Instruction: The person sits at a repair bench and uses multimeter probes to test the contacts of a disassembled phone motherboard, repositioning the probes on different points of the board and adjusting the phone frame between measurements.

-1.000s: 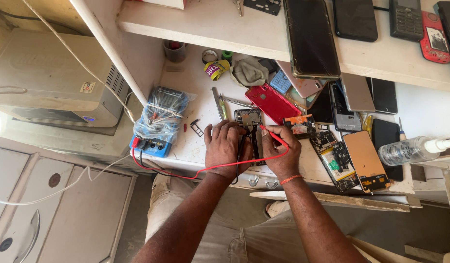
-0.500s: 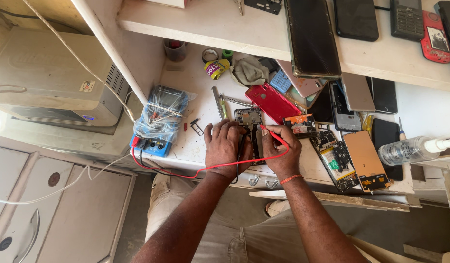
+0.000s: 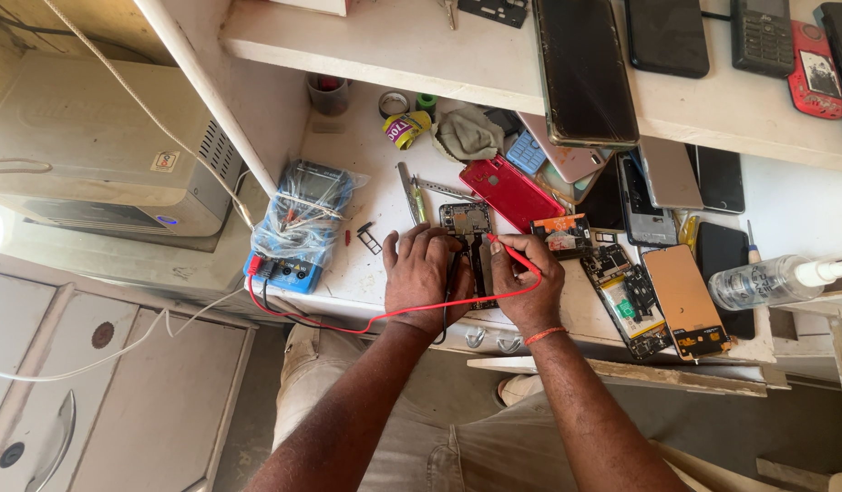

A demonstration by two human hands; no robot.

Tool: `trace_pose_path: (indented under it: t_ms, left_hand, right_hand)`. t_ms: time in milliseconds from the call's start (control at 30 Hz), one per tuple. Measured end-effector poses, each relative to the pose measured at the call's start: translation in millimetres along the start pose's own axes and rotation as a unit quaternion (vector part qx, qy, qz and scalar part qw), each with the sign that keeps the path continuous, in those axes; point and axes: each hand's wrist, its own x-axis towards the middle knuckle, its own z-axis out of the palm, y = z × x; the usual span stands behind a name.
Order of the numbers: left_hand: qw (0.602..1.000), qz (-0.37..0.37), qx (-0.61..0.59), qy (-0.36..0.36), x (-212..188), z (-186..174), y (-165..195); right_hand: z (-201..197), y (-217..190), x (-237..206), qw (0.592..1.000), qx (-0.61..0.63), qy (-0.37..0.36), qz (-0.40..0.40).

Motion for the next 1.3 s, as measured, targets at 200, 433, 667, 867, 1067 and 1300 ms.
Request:
trace_pose_path:
  t_ms: [200,433,667,867,1067,1300]
  left_hand:
    - [1.000,-0.002,-0.003,-0.004,0,-2,1]
    - [1.000,-0.003,-0.002,-0.003,0,-3,2]
    - [1.000,-0.001,-0.003,0.001,-1,-2,2]
    - [1.000,-0.001,-0.002,-0.001,0,-1,2]
    - [1.000,0.005,-0.009,0.006,-1,-3,2]
    - [1.000,0.005,-0.012,0.006,0,-4,2]
  right_hand:
    - [0,0,-2,1.000,0.007,0.011,0.000]
    - [0,8,-4,1.000,0.019,0.016,-0.007]
    - [0,12,-5,1.000,0.018,0.006,-0.001]
    - [0,8,-4,1.000,0.016,0.011,0.000]
    - [-1,-1,-2,0.999,0.034,0.007,-0.028]
    - [-3,-7,-1,1.000,0.019,-0.011,-0.016]
